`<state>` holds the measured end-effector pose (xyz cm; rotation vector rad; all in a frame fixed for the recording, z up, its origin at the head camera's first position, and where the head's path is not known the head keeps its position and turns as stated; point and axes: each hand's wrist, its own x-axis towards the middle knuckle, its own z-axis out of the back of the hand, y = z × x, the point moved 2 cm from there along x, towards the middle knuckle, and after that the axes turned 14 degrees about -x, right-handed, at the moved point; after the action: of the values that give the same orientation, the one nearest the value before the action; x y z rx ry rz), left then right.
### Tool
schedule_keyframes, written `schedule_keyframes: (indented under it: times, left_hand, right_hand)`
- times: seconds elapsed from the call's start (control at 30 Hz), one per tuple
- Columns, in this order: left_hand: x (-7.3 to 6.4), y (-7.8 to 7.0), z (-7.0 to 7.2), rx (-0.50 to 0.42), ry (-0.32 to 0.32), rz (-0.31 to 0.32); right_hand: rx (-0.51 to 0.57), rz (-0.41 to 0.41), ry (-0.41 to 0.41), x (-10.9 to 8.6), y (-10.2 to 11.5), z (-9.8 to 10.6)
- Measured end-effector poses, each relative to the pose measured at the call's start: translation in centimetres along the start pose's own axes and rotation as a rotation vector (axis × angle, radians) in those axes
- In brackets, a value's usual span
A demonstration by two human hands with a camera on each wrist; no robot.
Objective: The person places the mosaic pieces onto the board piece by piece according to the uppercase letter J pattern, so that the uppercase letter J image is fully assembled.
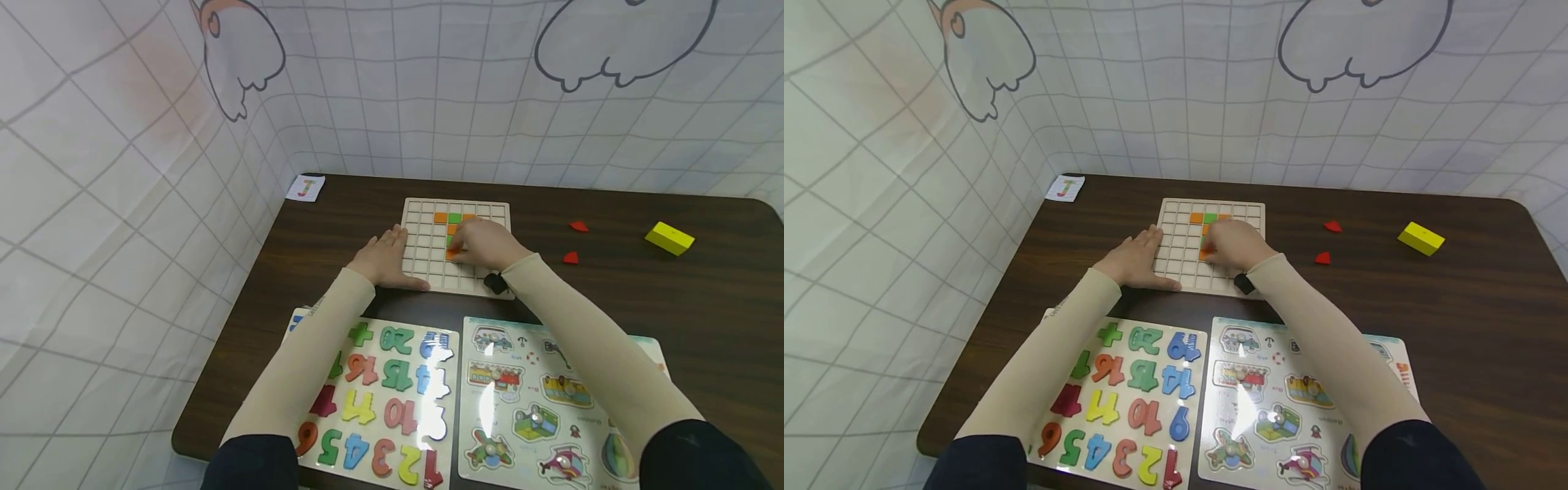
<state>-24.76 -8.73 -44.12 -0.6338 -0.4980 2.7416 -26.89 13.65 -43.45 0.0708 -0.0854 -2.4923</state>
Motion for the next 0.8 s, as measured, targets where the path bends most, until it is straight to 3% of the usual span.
schedule_keyframes:
  times: [0.37,0.8]
  left_hand:
    - [0.4,-0.3,-0.5,-0.005,-0.005,-0.008]
    - [0.6,0.2,-0.2,0.010,0.005,-0.023]
  right_hand:
    - [0.034,-0.073,-0.011,-1.8,-1.8,0.3]
    - [-0.093,-0.227,0.027,-10.0,-10.3,0.0]
